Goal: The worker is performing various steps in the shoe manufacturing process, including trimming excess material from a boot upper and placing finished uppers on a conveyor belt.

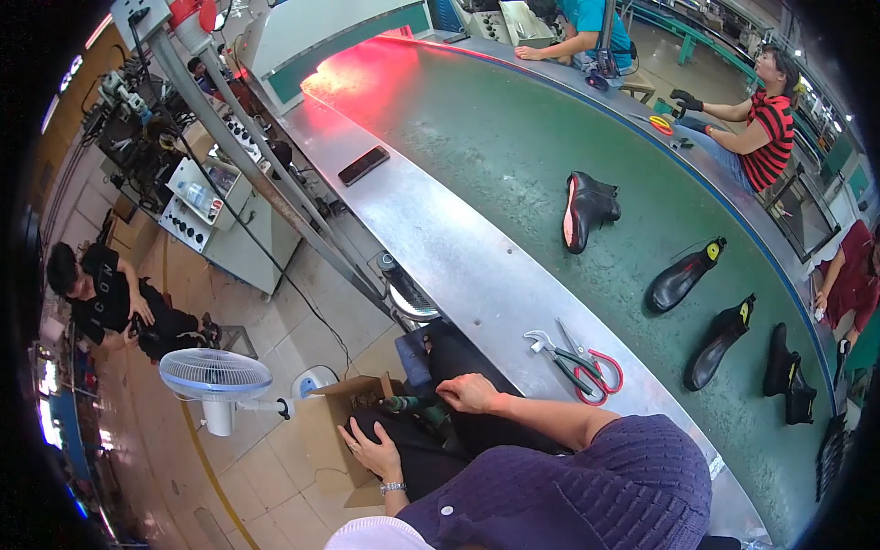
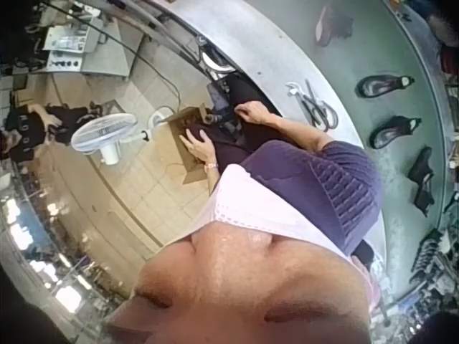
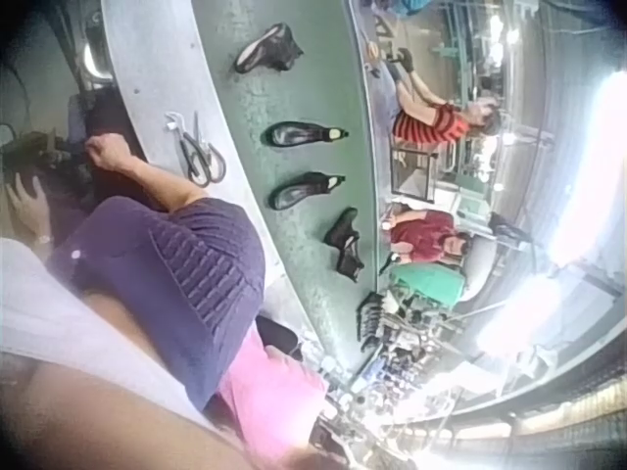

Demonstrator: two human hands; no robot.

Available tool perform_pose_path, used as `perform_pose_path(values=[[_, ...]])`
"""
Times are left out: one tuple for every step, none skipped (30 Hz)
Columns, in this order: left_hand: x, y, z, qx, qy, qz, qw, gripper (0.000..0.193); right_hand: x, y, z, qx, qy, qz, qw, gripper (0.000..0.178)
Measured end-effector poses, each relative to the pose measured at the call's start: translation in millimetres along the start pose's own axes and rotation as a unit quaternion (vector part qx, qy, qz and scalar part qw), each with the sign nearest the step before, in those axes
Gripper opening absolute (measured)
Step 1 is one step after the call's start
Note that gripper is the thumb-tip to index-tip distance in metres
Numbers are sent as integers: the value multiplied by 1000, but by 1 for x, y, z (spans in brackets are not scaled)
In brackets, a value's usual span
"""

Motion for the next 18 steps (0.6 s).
perform_pose_path(values=[[1, 0, 0, 5, -5, 3, 1000, 55, -1, 1, 1, 1, -2, 1, 1000, 22], [0, 0, 1, 9, -4, 2, 1000, 55, -1, 1, 1, 3, -3, 4, 1000, 22], [-1, 1, 0, -2, 2, -4, 1000, 55, -1, 1, 0, 1, -6, -4, 1000, 22], [-1, 3, -2, -13, 8, -10, 1000, 55, -1, 1, -1, 0, -10, -12, 1000, 21], [-1, 2, -2, -11, -6, -6, 1000, 55, -1, 1, -2, 4, -10, -8, 1000, 21], [-2, 2, -1, -7, -5, -9, 1000, 55, -1, 1, -3, 1, -8, -7, 1000, 21], [-3, 3, 0, -13, 0, -10, 1000, 55, 0, 2, -3, -1, -5, -6, 1000, 20], [-4, 4, 0, -20, 4, -12, 1000, 56, 0, 4, -3, 4, -6, -3, 1000, 20], [-3, 4, -1, -14, -3, -4, 1000, 56, 0, 3, -3, 4, -6, -7, 1000, 20], [-3, 4, -2, -11, -3, -7, 1000, 56, 0, 4, -4, 5, -7, -11, 1000, 20], [-3, 4, -3, -13, -3, -6, 1000, 56, 1, 4, -5, 9, -8, -9, 1000, 20], [-2, 5, -3, -15, -2, -7, 1000, 55, -1, 5, -6, 13, -12, -10, 1000, 20], [-1, 5, -3, -12, -2, -15, 1000, 55, -1, 7, -6, 19, -17, -12, 1000, 20], [-1, 3, -3, -14, -6, -12, 1000, 55, -2, 5, -6, 28, -18, -10, 999, 20], [-1, 3, -2, -17, -12, -13, 1000, 56, -3, 4, -6, 31, -17, -17, 999, 20], [0, 4, -1, -9, -14, -28, 999, 56, -2, 6, -7, 38, -16, -22, 999, 19], [1, 3, -1, -10, -4, -20, 1000, 56, -3, 6, -6, 32, 11, -22, 999, 19], [-1, 2, -2, -10, 3, -11, 1000, 57, 0, 6, -8, 23, 50, -30, 998, 18]])
Point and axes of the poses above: each hand's wrist, its own y-axis towards the middle knuckle, its own x-axis out of the back of the hand, z = x × y, the point moved 2 cm from there along y, towards the middle knuckle, and after that the axes turned 7 degrees about z, right-handed, at the moved point
